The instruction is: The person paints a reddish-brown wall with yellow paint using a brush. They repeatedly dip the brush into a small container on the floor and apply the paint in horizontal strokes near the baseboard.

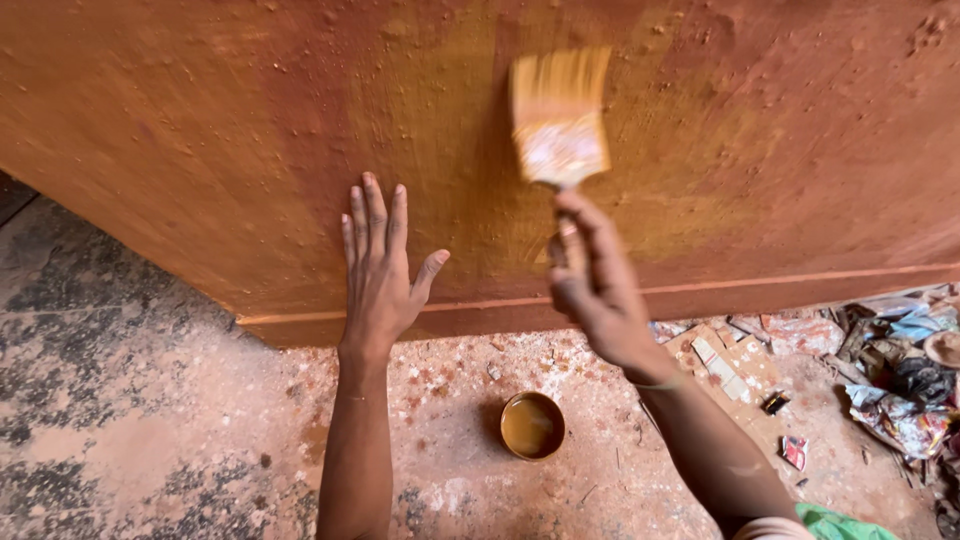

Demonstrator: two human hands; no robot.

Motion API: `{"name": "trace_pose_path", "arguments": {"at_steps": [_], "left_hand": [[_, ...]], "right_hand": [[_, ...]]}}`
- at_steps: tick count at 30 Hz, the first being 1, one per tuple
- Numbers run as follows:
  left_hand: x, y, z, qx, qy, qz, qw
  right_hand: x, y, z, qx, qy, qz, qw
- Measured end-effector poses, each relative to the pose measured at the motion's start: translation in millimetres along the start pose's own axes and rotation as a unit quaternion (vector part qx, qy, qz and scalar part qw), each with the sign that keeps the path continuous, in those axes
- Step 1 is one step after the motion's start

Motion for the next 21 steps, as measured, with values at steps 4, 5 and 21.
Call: {"name": "trace_pose_path", "arguments": {"at_steps": [4, 5, 21], "left_hand": [[-4, 0, -2, -0.003, -0.007, 0.001, 1.0], [-5, 0, -2, -0.005, -0.01, 0.0, 1.0], [-13, 2, -8, -0.025, 0.028, -0.004, 0.999]], "right_hand": [[62, 51, 27, -0.048, 0.028, 0.02, 0.998], [77, 69, 33, -0.061, 0.033, 0.053, 0.996], [119, 87, 64, 0.083, -0.409, 0.412, 0.81]]}}
Point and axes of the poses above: each hand's wrist, its own y-axis away from the middle knuckle, its own z-axis out of the palm, x = y × z, the point moved 6 cm from there along -y, towards the middle knuckle, and after that the axes turned 15 degrees about -z, right-handed, at the moved point
